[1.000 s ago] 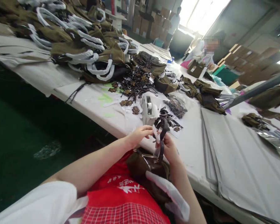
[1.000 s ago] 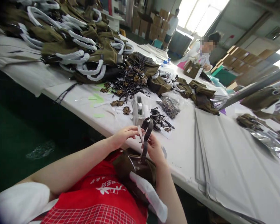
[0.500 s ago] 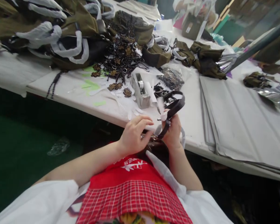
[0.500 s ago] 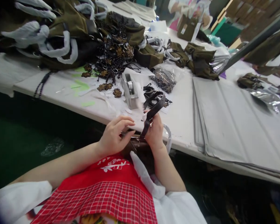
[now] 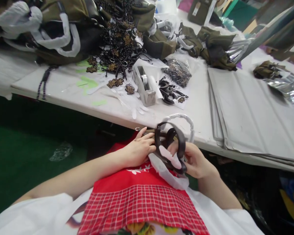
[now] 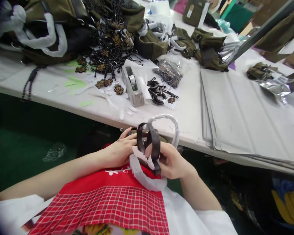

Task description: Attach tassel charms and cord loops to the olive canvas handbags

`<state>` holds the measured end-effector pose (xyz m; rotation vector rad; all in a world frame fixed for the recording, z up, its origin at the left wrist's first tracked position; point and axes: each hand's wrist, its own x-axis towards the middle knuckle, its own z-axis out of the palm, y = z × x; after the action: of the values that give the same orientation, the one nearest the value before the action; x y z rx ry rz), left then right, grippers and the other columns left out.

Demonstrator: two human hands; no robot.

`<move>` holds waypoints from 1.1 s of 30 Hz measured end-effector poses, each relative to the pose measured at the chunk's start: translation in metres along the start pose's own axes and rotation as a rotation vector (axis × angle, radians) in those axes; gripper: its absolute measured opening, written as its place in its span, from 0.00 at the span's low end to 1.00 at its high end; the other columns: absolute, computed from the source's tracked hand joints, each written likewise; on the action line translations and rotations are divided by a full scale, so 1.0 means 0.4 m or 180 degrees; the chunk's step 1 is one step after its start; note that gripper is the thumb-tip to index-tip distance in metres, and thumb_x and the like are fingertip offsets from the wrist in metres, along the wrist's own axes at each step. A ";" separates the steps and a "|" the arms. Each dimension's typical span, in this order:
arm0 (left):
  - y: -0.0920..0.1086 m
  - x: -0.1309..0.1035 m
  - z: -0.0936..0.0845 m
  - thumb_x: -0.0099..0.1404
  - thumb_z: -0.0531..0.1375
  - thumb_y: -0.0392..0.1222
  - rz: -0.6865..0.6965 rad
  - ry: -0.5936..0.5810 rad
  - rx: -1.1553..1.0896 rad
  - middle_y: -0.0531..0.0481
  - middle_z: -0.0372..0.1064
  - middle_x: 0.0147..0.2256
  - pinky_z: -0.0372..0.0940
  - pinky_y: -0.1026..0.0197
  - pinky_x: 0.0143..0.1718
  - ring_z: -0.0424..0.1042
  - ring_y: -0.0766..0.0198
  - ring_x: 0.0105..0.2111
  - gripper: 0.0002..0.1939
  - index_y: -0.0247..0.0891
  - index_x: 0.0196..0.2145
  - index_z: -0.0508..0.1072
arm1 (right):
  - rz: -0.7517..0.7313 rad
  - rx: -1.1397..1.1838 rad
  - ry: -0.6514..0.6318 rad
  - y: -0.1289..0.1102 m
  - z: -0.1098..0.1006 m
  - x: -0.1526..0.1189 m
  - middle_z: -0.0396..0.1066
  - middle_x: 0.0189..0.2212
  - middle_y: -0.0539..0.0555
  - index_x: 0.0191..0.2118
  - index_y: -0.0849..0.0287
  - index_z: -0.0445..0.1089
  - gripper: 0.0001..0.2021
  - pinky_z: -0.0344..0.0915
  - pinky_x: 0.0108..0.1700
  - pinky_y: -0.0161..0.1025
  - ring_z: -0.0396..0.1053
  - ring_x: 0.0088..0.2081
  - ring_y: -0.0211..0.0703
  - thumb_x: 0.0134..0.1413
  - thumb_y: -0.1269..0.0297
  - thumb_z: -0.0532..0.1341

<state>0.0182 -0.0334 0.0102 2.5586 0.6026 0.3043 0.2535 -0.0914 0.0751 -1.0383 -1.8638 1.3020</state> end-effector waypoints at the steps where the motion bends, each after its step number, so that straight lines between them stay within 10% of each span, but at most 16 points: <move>1: -0.001 -0.001 0.000 0.60 0.61 0.35 0.0056 -0.0005 -0.0038 0.49 0.74 0.47 0.31 0.40 0.68 0.59 0.51 0.60 0.10 0.45 0.39 0.77 | 0.0188 0.0068 -0.0343 0.004 -0.008 -0.007 0.72 0.34 0.55 0.38 0.59 0.70 0.06 0.66 0.39 0.39 0.68 0.35 0.44 0.56 0.63 0.61; 17: 0.017 -0.038 -0.002 0.66 0.58 0.36 0.0481 0.0452 0.0336 0.55 0.70 0.33 0.36 0.48 0.67 0.67 0.62 0.46 0.08 0.42 0.29 0.74 | 0.1866 -0.1683 -0.3030 0.084 -0.031 0.126 0.65 0.24 0.49 0.30 0.61 0.72 0.08 0.55 0.28 0.35 0.59 0.26 0.39 0.40 0.70 0.58; 25: 0.076 -0.084 -0.089 0.66 0.57 0.36 0.0547 0.0844 -0.0037 0.54 0.72 0.34 0.46 0.53 0.60 0.68 0.63 0.43 0.08 0.42 0.31 0.73 | 0.2175 0.0921 -0.4267 0.026 -0.108 0.182 0.68 0.24 0.51 0.29 0.65 0.71 0.10 0.63 0.31 0.34 0.66 0.29 0.43 0.35 0.66 0.62; 28: 0.076 -0.088 -0.106 0.68 0.56 0.37 0.0534 0.0883 -0.0020 0.54 0.72 0.33 0.47 0.53 0.59 0.69 0.64 0.41 0.09 0.42 0.31 0.74 | 0.2505 0.0649 -0.4223 0.033 -0.082 0.192 0.69 0.24 0.52 0.30 0.65 0.71 0.12 0.65 0.30 0.35 0.67 0.27 0.43 0.34 0.65 0.61; 33: 0.066 -0.089 -0.102 0.67 0.57 0.40 0.0462 0.0791 -0.0021 0.53 0.72 0.34 0.49 0.54 0.58 0.70 0.64 0.41 0.08 0.42 0.31 0.75 | 0.2346 -0.2212 -0.3045 0.103 0.008 0.211 0.74 0.28 0.55 0.33 0.63 0.76 0.10 0.66 0.36 0.39 0.71 0.32 0.47 0.43 0.69 0.61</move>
<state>-0.0164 -0.0541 0.0549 2.5827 0.5020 0.6807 0.2194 -0.0112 0.0400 -1.7760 -2.9456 1.8080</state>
